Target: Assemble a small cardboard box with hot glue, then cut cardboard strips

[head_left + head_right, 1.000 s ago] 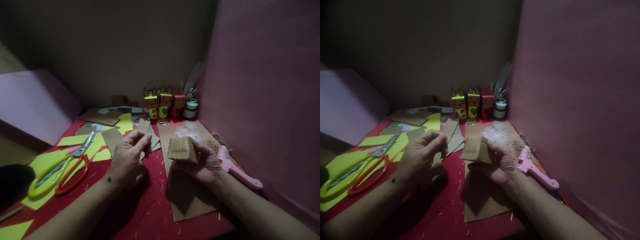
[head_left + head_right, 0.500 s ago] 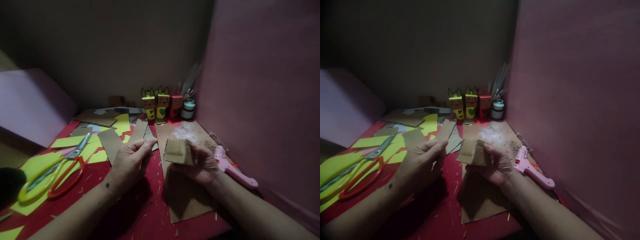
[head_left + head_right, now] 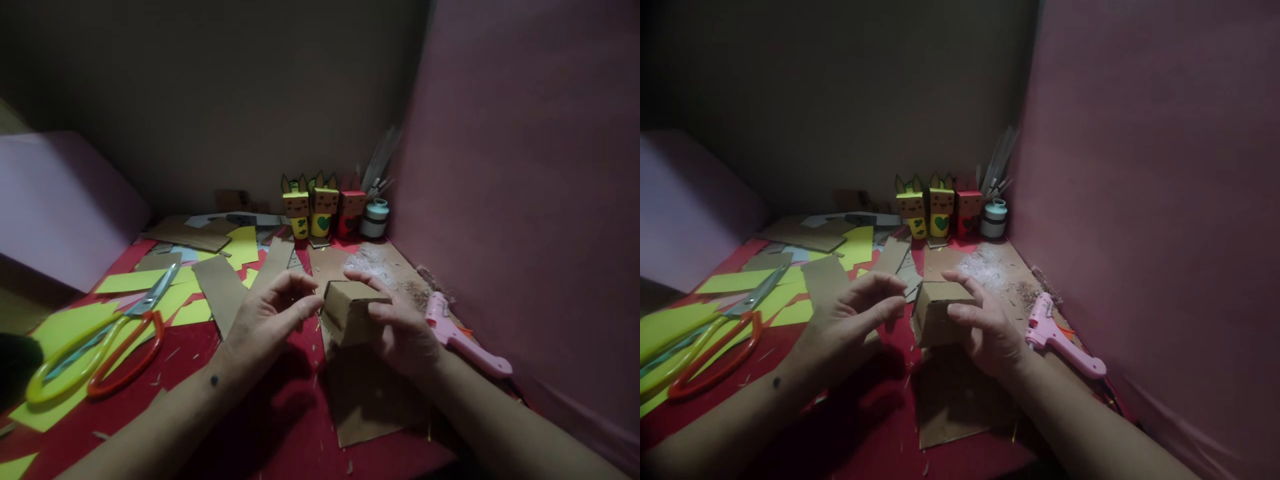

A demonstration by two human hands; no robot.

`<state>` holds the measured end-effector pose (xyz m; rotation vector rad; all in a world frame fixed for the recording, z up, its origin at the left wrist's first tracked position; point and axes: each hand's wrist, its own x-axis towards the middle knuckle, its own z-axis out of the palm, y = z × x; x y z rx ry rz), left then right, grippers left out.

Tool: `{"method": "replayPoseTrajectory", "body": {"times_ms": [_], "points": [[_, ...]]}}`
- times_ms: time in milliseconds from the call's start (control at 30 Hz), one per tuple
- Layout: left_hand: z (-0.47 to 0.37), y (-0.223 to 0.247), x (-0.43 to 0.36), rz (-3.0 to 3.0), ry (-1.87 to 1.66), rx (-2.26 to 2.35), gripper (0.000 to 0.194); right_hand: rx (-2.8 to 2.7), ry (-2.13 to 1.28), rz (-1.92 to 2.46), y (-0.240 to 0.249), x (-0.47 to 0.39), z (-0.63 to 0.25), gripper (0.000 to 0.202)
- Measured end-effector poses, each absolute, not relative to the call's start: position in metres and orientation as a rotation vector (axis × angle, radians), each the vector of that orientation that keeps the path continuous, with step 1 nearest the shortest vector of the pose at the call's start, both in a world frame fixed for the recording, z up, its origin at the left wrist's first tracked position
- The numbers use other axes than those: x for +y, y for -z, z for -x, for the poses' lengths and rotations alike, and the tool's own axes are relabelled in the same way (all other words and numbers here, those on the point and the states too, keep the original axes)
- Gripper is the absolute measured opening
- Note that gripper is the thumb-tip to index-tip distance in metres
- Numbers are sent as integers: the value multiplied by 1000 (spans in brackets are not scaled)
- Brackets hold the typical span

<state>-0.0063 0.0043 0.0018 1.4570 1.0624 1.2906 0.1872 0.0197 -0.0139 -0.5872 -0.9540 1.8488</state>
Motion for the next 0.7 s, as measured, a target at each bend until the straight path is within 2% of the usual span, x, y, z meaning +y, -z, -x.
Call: {"method": "replayPoseTrajectory", "body": {"times_ms": [200,700], "points": [[-2,-1,-6,-1541,-1211,996,14,-952,-1772,626,9,14,-182,62],[7,2,9,-1544,-1262,1303,13,-1076,-1594,707,25,24,-180,83]]}}
